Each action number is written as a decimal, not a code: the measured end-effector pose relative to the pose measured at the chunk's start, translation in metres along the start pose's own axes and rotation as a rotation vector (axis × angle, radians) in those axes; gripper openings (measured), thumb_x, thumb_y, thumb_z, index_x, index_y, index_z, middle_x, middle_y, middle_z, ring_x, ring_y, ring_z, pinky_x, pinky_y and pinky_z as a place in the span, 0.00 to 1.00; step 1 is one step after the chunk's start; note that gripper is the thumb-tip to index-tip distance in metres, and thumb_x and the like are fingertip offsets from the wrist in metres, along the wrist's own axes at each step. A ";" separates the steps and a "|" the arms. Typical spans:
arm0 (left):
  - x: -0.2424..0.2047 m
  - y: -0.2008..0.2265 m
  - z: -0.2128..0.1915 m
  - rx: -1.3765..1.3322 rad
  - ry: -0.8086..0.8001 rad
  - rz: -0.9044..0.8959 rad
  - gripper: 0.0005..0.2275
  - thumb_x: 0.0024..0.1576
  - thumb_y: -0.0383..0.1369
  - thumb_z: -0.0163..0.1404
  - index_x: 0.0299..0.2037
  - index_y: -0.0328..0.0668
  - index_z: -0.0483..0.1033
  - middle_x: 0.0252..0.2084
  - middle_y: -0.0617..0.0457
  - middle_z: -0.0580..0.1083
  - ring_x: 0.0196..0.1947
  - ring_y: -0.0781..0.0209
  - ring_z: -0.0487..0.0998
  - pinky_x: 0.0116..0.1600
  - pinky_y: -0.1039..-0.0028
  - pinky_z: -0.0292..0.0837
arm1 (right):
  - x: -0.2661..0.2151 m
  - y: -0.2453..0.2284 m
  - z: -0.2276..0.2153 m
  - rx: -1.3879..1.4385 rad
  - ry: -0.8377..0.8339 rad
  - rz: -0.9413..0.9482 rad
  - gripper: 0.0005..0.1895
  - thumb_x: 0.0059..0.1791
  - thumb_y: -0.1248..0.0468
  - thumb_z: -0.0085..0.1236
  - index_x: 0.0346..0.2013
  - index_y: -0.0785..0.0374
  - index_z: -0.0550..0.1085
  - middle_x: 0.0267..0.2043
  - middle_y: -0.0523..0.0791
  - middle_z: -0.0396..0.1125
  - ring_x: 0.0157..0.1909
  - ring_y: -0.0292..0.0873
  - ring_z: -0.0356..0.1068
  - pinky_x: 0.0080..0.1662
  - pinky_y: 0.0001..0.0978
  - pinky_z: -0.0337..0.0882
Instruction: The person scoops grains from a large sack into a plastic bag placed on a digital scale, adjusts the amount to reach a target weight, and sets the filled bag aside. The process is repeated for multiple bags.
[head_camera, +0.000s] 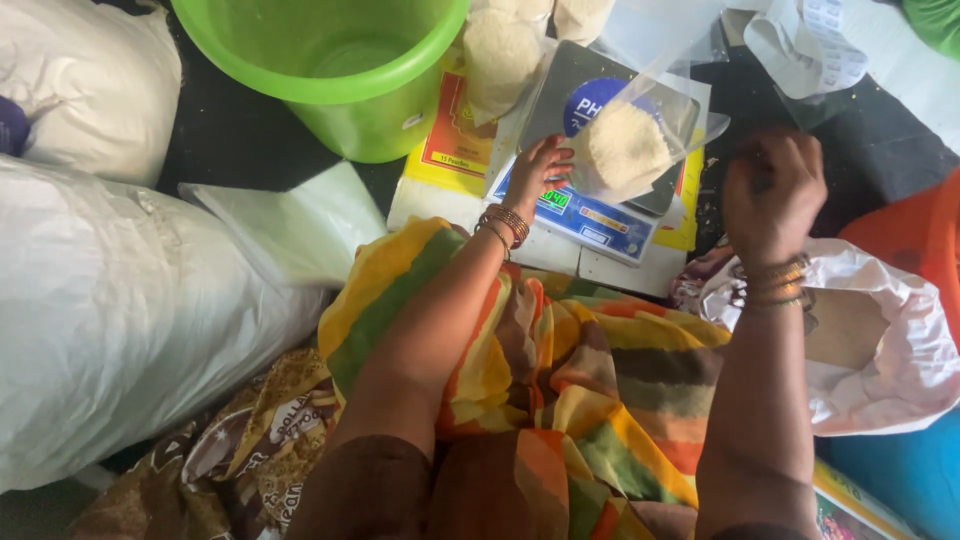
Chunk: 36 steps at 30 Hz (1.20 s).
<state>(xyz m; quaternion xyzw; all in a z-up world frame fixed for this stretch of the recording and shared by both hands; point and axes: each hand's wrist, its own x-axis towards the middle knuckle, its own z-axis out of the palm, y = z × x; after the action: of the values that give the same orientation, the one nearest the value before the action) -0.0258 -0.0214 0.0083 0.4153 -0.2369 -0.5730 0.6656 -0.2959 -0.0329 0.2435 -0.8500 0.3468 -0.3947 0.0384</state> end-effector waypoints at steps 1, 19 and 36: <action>0.001 -0.002 0.000 0.011 -0.003 -0.004 0.37 0.56 0.60 0.49 0.66 0.38 0.66 0.57 0.41 0.75 0.54 0.50 0.78 0.54 0.62 0.76 | 0.012 -0.007 0.009 0.008 -0.061 0.019 0.08 0.53 0.77 0.55 0.45 0.67 0.77 0.46 0.51 0.71 0.43 0.48 0.75 0.46 0.35 0.76; 0.006 0.010 0.013 -0.028 -0.141 -0.175 0.43 0.53 0.61 0.48 0.73 0.40 0.52 0.63 0.32 0.68 0.58 0.39 0.76 0.58 0.58 0.78 | 0.063 0.063 0.198 -0.368 -1.217 0.003 0.46 0.41 0.45 0.73 0.65 0.69 0.66 0.54 0.60 0.71 0.57 0.59 0.71 0.58 0.45 0.71; 0.011 0.006 -0.005 0.027 0.005 -0.067 0.47 0.50 0.65 0.49 0.71 0.36 0.56 0.58 0.35 0.74 0.52 0.46 0.80 0.54 0.60 0.78 | 0.073 0.048 0.084 1.303 -0.174 1.209 0.11 0.56 0.53 0.51 0.34 0.54 0.72 0.30 0.41 0.68 0.21 0.32 0.58 0.20 0.19 0.54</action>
<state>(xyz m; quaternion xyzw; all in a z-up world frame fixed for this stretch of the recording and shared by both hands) -0.0153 -0.0307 0.0089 0.4334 -0.2291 -0.5906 0.6410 -0.2316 -0.1326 0.2170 -0.3583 0.4383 -0.3600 0.7416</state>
